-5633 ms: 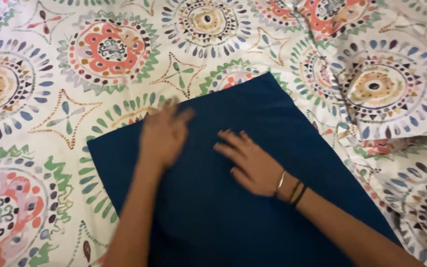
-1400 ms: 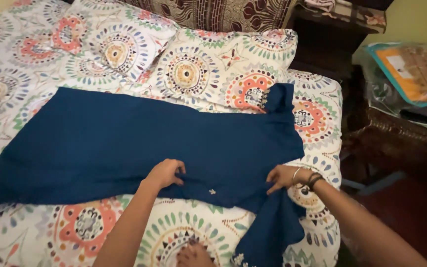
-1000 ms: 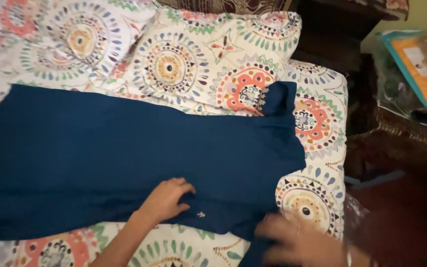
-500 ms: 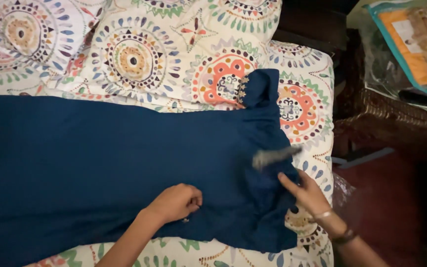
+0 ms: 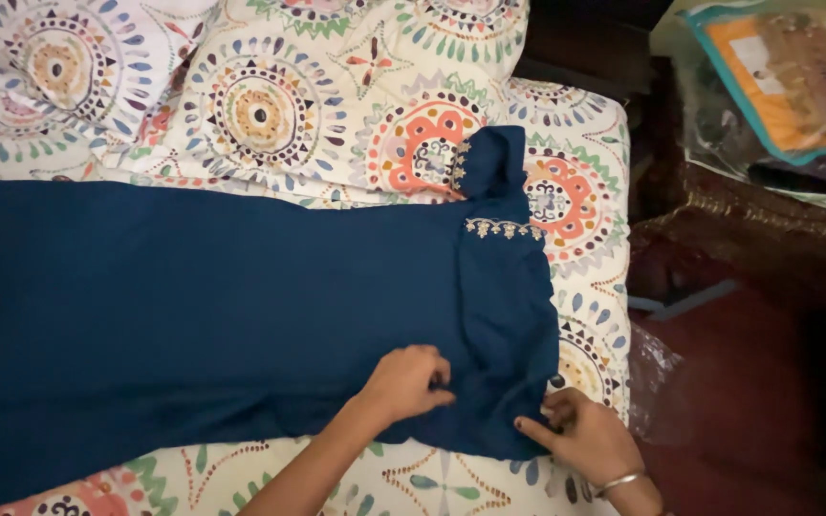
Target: Folding a blue dress on a bed.
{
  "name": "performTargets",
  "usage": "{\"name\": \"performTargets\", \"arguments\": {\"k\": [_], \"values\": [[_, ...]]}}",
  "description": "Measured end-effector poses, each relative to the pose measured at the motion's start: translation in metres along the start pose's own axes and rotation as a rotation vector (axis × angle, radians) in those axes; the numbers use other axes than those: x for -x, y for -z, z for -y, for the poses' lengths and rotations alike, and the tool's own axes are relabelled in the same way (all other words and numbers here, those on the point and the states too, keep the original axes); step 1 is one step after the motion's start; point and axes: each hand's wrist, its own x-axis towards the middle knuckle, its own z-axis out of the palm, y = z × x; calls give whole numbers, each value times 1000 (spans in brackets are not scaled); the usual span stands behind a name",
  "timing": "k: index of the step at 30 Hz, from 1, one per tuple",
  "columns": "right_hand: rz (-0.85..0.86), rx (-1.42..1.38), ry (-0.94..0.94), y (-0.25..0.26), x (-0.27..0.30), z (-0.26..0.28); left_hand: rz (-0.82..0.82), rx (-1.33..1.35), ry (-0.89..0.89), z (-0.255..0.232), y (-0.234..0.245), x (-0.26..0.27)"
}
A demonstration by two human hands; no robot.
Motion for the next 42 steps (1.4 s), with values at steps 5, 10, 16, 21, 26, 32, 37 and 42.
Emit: {"name": "performTargets", "arguments": {"k": [5, 10, 16, 21, 26, 32, 37, 42], "values": [[44, 4, 32, -3, -8, -17, -48, 238, 241, 24, 2, -9], [73, -353, 282, -57, -62, -91, -12, 380, 285, 34, -1, -10], [240, -885, 353, -53, -59, -100, -10, 467, 202, 29, -5, -13], [138, -680, 444, -44, -45, -99, -25, 248, 264, 6, 2, -10], [109, -480, 524, -32, -32, -92, 128, 367, 162, 60, -23, -19], [-105, -86, 482, -22, -13, -46, -31, -20, 254, 29, -25, -2], [-516, 171, 490, -29, 31, 62, -246, -167, 196, 14, 7, 34], [-320, 9, 1046, -85, 24, 158, -541, -314, 160, 45, 71, 120]]}}
